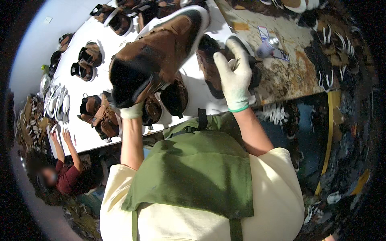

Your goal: The person repeatedly picks up brown work boots from a white table, turns them over, and inspects the soles and uppers. They handle multiple pairs one at a time, placing each boot back on the table after inspection.

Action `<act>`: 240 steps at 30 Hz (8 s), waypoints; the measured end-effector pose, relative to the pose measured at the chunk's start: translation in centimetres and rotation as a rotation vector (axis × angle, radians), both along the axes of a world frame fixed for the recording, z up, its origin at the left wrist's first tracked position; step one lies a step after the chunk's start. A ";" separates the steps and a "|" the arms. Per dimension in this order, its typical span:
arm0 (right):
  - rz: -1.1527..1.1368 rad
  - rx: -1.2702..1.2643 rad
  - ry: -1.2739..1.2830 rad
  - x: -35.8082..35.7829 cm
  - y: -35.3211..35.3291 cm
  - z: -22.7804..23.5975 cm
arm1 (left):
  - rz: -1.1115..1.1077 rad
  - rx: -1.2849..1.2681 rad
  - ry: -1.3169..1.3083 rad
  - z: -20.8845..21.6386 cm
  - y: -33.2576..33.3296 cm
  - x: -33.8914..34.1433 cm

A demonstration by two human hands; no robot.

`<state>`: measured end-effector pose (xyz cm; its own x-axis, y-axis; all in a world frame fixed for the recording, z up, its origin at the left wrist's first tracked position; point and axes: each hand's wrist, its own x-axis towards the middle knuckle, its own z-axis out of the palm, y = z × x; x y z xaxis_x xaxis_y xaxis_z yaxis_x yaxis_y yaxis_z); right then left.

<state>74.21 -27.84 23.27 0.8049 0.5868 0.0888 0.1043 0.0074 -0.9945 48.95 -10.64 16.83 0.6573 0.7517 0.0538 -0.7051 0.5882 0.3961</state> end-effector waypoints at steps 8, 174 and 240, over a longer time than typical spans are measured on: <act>0.407 -0.130 0.495 -5.6 1.4 0.7 | 0.186 0.054 0.193 1.3 -8.1 3.2; 0.233 -0.562 -0.665 -4.3 -2.0 -19.8 | -0.025 1.257 1.893 -6.2 -9.9 -0.4; 0.307 -0.650 -0.589 -4.2 -1.9 -19.4 | -0.057 1.221 1.921 -6.2 -9.6 -0.1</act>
<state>69.96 -29.75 3.85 0.5360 0.8441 0.0126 0.6794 -0.4225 -0.6000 48.86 -20.23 10.68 0.4936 0.8486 -0.1907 0.8185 -0.3790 0.4318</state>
